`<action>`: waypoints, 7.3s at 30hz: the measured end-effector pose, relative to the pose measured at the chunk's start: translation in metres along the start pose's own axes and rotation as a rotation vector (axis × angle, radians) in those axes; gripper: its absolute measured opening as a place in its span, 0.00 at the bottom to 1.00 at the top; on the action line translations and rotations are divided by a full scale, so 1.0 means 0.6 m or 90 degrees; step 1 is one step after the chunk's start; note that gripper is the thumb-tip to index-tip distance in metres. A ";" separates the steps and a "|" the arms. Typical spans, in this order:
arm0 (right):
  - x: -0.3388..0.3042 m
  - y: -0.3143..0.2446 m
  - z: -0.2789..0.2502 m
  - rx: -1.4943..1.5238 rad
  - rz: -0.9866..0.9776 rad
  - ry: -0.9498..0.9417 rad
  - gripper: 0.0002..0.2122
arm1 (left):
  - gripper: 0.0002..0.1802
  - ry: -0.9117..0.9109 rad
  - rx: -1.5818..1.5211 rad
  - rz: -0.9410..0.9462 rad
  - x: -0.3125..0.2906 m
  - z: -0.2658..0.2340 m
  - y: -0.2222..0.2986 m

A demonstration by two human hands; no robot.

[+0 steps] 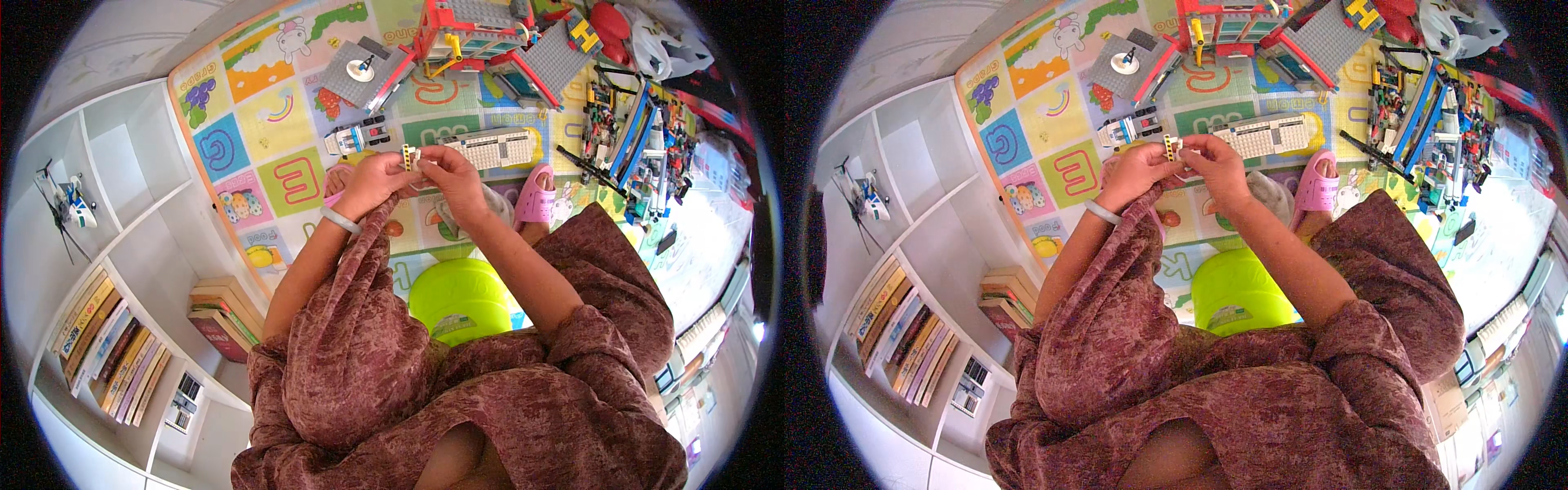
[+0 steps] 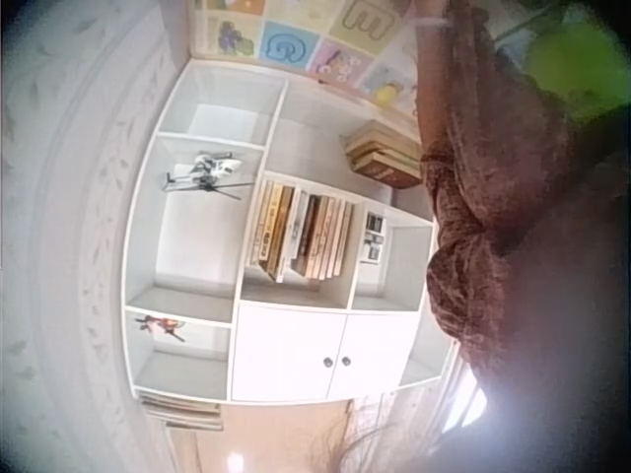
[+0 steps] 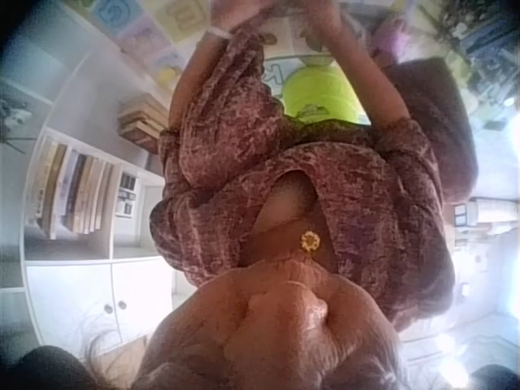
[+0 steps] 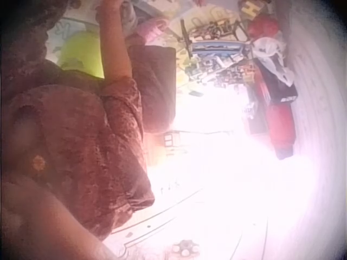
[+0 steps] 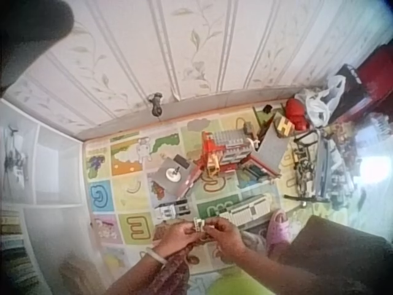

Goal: Assembling a LEGO police vehicle on a play mat.

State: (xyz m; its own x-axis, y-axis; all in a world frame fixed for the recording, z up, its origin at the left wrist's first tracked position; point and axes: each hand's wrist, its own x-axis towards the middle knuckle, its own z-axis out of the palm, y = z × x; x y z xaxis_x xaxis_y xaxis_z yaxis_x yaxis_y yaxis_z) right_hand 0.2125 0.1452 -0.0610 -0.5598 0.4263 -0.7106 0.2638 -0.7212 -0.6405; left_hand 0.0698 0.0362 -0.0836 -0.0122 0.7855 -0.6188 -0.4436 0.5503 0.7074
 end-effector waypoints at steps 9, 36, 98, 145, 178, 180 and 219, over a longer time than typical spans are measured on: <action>0.004 -0.025 0.000 0.068 0.029 0.003 0.10 | 0.16 -0.047 -0.048 -0.005 -0.017 0.004 0.039; -0.002 -0.046 0.024 -0.013 -0.018 -0.006 0.09 | 0.16 -0.062 -0.069 0.070 -0.035 0.004 0.056; -0.002 -0.052 0.037 -0.176 -0.139 0.050 0.09 | 0.13 0.059 -0.133 0.018 -0.031 -0.001 0.059; -0.055 0.038 -0.029 -0.827 -0.386 -0.098 0.12 | 0.16 -0.164 -0.132 -0.242 -0.031 0.001 -0.060; -0.020 0.127 -0.094 -0.507 -0.060 0.009 0.15 | 0.20 0.206 0.313 0.030 -0.025 -0.005 -0.007; -0.012 0.133 -0.091 -0.514 -0.040 0.011 0.15 | 0.22 0.343 0.490 0.053 -0.037 -0.018 0.021; -0.031 0.111 -0.106 -0.448 0.050 0.021 0.15 | 0.31 0.190 0.738 0.167 -0.003 0.018 -0.003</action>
State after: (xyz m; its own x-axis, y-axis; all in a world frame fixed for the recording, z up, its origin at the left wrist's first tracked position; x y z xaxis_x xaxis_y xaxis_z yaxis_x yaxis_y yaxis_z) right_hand 0.2902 0.1239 -0.1091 -0.4977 0.4116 -0.7635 0.7532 -0.2313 -0.6158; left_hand 0.0804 0.0368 -0.0802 -0.2535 0.8989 -0.3575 0.6614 0.4307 0.6140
